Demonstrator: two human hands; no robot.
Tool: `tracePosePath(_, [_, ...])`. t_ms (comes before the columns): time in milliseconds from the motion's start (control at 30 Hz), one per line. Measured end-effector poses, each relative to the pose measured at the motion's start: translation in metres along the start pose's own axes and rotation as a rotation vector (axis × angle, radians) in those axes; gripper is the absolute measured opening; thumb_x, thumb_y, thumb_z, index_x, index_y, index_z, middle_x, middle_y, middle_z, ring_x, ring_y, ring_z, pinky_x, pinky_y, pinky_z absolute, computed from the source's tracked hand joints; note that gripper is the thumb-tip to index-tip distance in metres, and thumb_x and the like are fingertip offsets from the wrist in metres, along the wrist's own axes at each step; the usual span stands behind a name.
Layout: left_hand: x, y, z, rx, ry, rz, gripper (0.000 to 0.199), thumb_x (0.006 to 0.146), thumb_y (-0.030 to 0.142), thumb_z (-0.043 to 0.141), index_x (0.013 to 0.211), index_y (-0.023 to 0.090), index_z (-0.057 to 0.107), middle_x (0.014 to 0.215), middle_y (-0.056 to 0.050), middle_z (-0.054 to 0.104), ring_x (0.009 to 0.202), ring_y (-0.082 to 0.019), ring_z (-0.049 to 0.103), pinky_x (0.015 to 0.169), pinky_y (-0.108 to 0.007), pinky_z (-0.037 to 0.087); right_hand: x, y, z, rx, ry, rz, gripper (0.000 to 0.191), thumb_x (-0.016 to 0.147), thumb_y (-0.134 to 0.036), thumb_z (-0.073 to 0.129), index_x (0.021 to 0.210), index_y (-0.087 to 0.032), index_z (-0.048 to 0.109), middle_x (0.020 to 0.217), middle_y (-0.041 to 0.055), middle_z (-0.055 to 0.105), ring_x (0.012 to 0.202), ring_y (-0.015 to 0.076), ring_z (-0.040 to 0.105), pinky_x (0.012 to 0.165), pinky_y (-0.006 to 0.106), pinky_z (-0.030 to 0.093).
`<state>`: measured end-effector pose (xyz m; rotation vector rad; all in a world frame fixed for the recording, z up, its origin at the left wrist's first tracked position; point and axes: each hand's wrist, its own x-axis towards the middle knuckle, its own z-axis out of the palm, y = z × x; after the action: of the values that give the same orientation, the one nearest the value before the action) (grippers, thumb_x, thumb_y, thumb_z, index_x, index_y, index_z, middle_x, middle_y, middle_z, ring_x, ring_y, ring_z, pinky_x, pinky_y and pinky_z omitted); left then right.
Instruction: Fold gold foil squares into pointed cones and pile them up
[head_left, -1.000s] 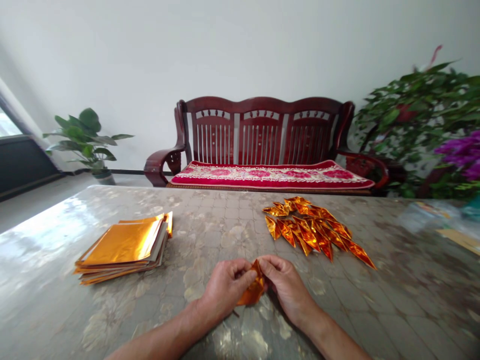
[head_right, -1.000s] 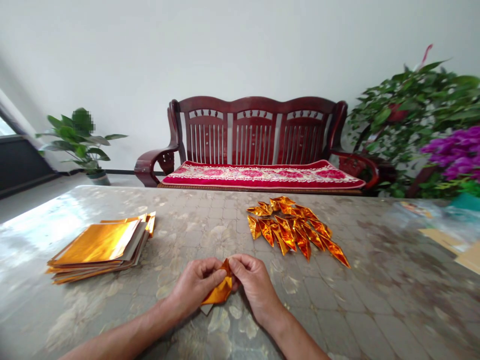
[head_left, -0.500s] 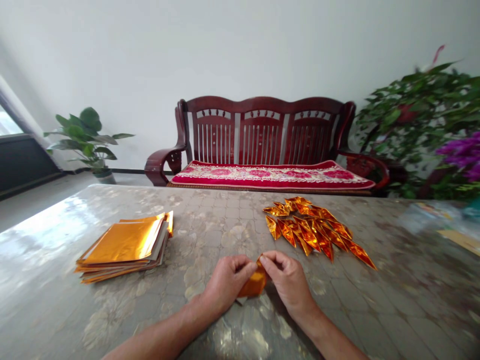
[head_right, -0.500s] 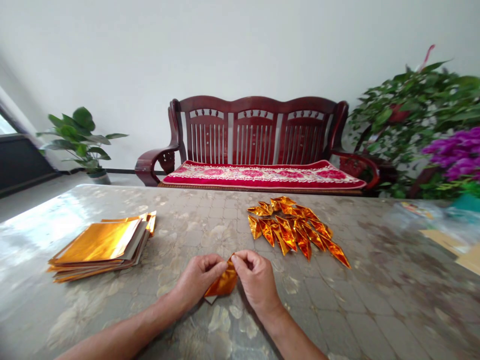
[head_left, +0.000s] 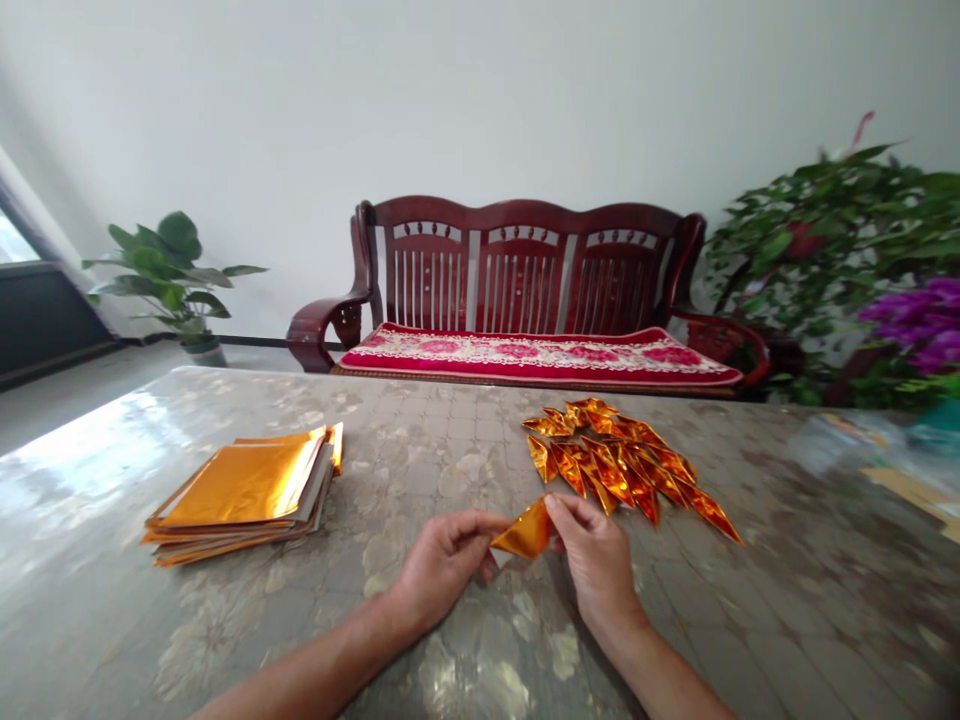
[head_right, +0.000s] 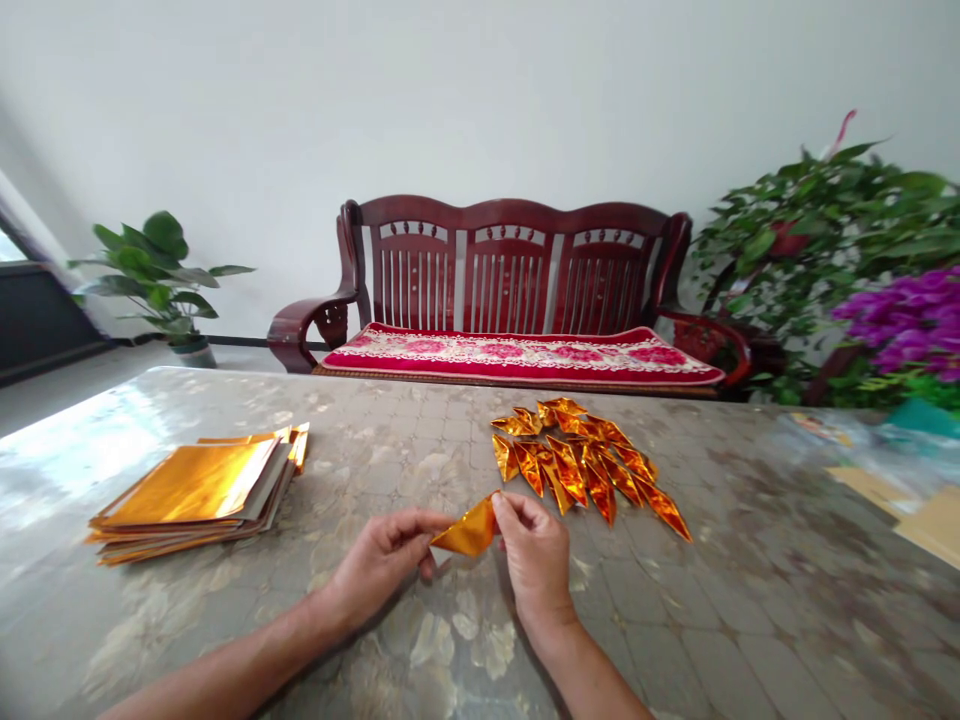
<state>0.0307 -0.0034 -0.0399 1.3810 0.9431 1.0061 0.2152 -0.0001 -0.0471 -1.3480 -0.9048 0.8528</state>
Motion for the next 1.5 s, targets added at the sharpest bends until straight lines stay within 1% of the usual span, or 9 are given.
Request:
tracePosePath(100, [-0.001,-0.002,-0.001,0.026,0.002,0.074,0.028,0.081,0.031,0.064,0.099,0.015,0.077,0.085,-0.006,0.076,0.061,-0.013,0.064,0.063,-0.024,0.052,0.0,0.0,0.001,0.009,0.001,-0.003,0.04,0.066,-0.055,0.076,0.079,-0.017,0.077,0.066,0.0034,0.071,0.056,0.0173,0.059,0.045,0.025,0.042])
tracePosePath(267, [-0.001,0.006,-0.011,0.273,-0.038,0.282,0.025,0.082,0.014,0.06,0.096,0.021,0.079,0.086,-0.004,0.076,0.078,-0.017,0.068,0.074,-0.024,0.052,-0.004,-0.004,0.003,0.023,-0.026,0.011,0.039,0.066,-0.053,0.076,0.077,-0.016,0.076,0.066,0.0033,0.07,0.054,0.0159,0.056,0.045,0.024,0.041])
tracePosePath(400, [-0.003,0.014,-0.019,0.4,-0.107,0.455,0.023,0.089,0.016,0.06,0.103,0.021,0.077,0.091,-0.006,0.077,0.084,-0.018,0.069,0.08,-0.026,0.051,-0.006,-0.006,0.005,0.035,-0.049,0.031,0.038,0.066,-0.052,0.076,0.076,-0.016,0.076,0.065,0.0031,0.069,0.052,0.0145,0.054,0.045,0.024,0.04])
tracePosePath(567, [-0.005,0.014,-0.021,0.483,-0.138,0.521,0.021,0.093,0.023,0.059,0.105,0.021,0.076,0.089,-0.008,0.075,0.081,-0.018,0.069,0.077,-0.027,0.052,-0.007,-0.003,0.006,0.037,-0.066,0.025,0.039,0.068,-0.054,0.075,0.075,-0.016,0.075,0.066,0.0032,0.07,0.053,0.0147,0.054,0.047,0.024,0.041])
tracePosePath(700, [-0.006,0.013,-0.018,0.515,-0.111,0.509,0.015,0.091,0.021,0.061,0.096,0.019,0.075,0.085,-0.007,0.073,0.079,-0.017,0.068,0.075,-0.025,0.051,-0.007,-0.002,0.005,0.055,-0.057,0.021,0.038,0.067,-0.054,0.076,0.075,-0.017,0.075,0.065,0.002,0.069,0.053,0.0146,0.054,0.047,0.024,0.04])
tracePosePath(967, [-0.001,0.011,-0.011,0.446,0.114,0.328,0.011,0.081,0.014,0.062,0.075,0.017,0.071,0.073,-0.002,0.071,0.067,-0.013,0.064,0.067,-0.022,0.049,-0.007,-0.008,0.005,0.118,-0.025,0.026,0.035,0.065,-0.05,0.079,0.076,-0.017,0.073,0.058,-0.0003,0.063,0.053,0.0141,0.052,0.047,0.024,0.04])
tracePosePath(1167, [0.003,0.006,-0.014,0.255,0.217,0.16,0.005,0.077,0.019,0.064,0.078,0.016,0.067,0.067,-0.001,0.069,0.063,-0.014,0.062,0.063,-0.022,0.048,-0.01,-0.01,0.002,0.07,-0.15,-0.02,0.034,0.072,-0.051,0.075,0.079,-0.018,0.069,0.061,0.0012,0.065,0.057,0.0162,0.058,0.051,0.024,0.045])
tracePosePath(1300, [0.005,0.005,-0.015,0.131,0.244,0.12,0.023,0.072,0.019,0.067,0.094,0.015,0.061,0.066,0.003,0.064,0.056,-0.011,0.056,0.056,-0.02,0.043,-0.013,-0.009,-0.001,0.025,-0.225,-0.058,0.035,0.075,-0.052,0.073,0.081,-0.018,0.066,0.06,0.0022,0.066,0.057,0.0171,0.061,0.052,0.024,0.047])
tracePosePath(1500, [0.01,0.008,-0.016,-0.055,0.254,0.101,0.028,0.067,0.023,0.075,0.09,0.015,0.061,0.064,0.006,0.058,0.056,-0.008,0.051,0.054,-0.018,0.04,-0.013,-0.008,-0.005,-0.061,-0.332,-0.119,0.035,0.08,-0.053,0.067,0.077,-0.019,0.06,0.061,0.0007,0.064,0.055,0.0171,0.062,0.051,0.025,0.048])
